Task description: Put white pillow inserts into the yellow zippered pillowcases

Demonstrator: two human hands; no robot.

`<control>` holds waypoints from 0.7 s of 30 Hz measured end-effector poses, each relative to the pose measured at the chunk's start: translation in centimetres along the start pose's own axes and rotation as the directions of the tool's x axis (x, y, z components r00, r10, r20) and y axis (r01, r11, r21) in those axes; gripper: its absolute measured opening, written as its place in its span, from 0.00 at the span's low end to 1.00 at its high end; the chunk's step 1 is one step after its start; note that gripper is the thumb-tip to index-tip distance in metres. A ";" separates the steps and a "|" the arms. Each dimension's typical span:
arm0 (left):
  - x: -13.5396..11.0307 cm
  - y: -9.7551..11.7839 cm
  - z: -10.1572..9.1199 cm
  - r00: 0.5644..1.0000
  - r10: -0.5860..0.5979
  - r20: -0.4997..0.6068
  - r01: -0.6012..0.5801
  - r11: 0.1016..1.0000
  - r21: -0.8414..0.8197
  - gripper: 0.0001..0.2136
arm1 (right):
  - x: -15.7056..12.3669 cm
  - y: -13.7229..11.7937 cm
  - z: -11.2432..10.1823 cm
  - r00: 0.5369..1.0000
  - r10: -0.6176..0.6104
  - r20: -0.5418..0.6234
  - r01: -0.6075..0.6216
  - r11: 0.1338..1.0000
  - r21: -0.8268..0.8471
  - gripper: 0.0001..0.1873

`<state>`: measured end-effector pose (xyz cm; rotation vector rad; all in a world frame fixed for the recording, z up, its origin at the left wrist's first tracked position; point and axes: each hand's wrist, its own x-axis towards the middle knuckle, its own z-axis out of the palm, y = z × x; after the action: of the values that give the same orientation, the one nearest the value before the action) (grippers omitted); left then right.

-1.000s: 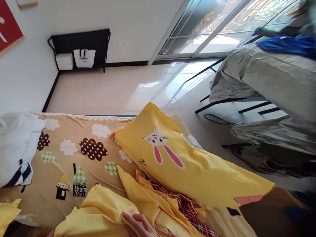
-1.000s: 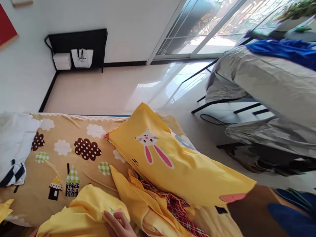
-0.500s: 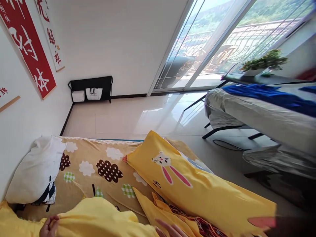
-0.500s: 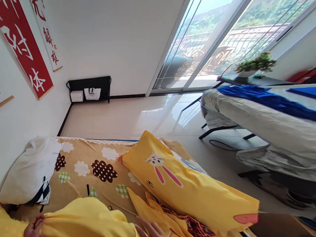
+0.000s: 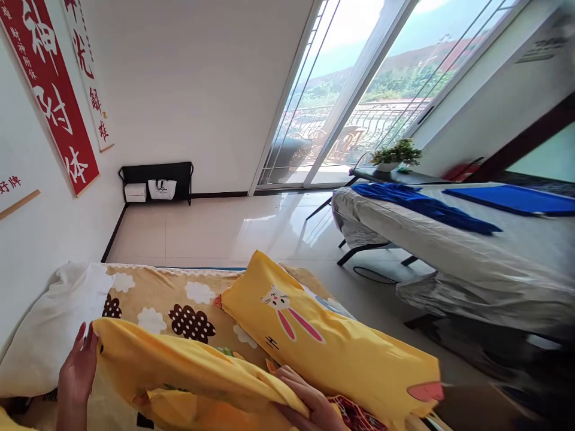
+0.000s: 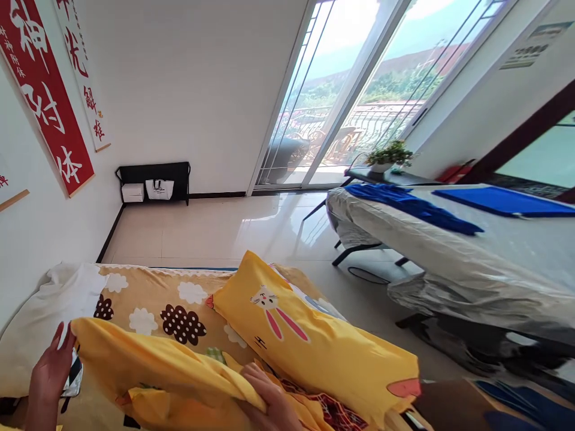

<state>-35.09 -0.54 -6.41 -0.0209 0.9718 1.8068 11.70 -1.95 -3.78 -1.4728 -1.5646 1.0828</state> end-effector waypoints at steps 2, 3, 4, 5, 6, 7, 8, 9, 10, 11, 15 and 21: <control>-0.6 -0.5 0.1 0.988 0.128 0.090 -0.130 0.991 0.016 0.18 | 0.8 -0.7 0.7 0.984 0.141 -0.113 -0.103 0.952 0.289 0.22; -0.9 -1.2 0.0 0.976 0.190 0.103 -0.197 0.979 0.062 0.19 | 1.3 -1.2 1.4 0.961 0.239 -0.138 -0.160 0.890 0.427 0.26; -1.3 -2.3 -0.1 0.965 0.236 0.112 -0.250 0.959 0.133 0.19 | 1.8 -1.7 2.4 0.936 0.326 -0.135 -0.205 0.813 0.545 0.28; -1.9 -3.6 -0.2 0.955 0.264 0.136 -0.289 0.932 0.221 0.19 | 2.2 -2.3 3.5 0.914 0.391 -0.107 -0.239 0.733 0.636 0.30; -2.6 -5.2 -0.1 0.947 0.252 0.200 -0.306 0.899 0.314 0.18 | 2.7 -3.0 4.7 0.898 0.433 -0.071 -0.265 0.665 0.698 0.32; -3.6 -7.0 0.1 0.932 0.206 0.297 -0.317 0.860 0.399 0.18 | 3.2 -3.6 5.9 0.891 0.454 -0.027 -0.290 0.614 0.734 0.32; -4.7 -8.9 0.5 0.901 0.133 0.412 -0.336 0.815 0.471 0.18 | 3.6 -4.3 7.0 0.890 0.455 0.024 -0.316 0.580 0.750 0.32; -6.0 -10.8 1.1 0.851 0.051 0.522 -0.371 0.762 0.531 0.18 | 3.9 -4.9 7.9 0.893 0.444 0.076 -0.343 0.560 0.755 0.31; -7.3 -12.5 1.9 0.792 -0.023 0.611 -0.422 0.702 0.574 0.20 | 4.1 -5.6 8.7 0.897 0.423 0.131 -0.369 0.549 0.750 0.31; -8.6 -14.0 2.8 0.740 -0.067 0.670 -0.479 0.646 0.594 0.22 | 4.2 -6.2 9.3 0.901 0.391 0.190 -0.393 0.545 0.741 0.29; -11.4 -17.0 6.0 0.730 -0.057 0.681 -0.565 0.510 0.649 0.17 | 4.4 -7.6 9.8 0.911 0.250 0.327 -0.411 0.586 0.698 0.25; -10.3 -15.4 7.3 0.703 -0.336 0.627 -0.409 0.531 0.742 0.23 | 4.6 -6.2 7.1 0.921 0.240 0.306 -0.388 0.638 0.665 0.29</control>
<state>-15.21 -1.87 -6.32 1.2861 1.1439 0.9727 2.35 1.92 -0.99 -1.1071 -0.7980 1.8356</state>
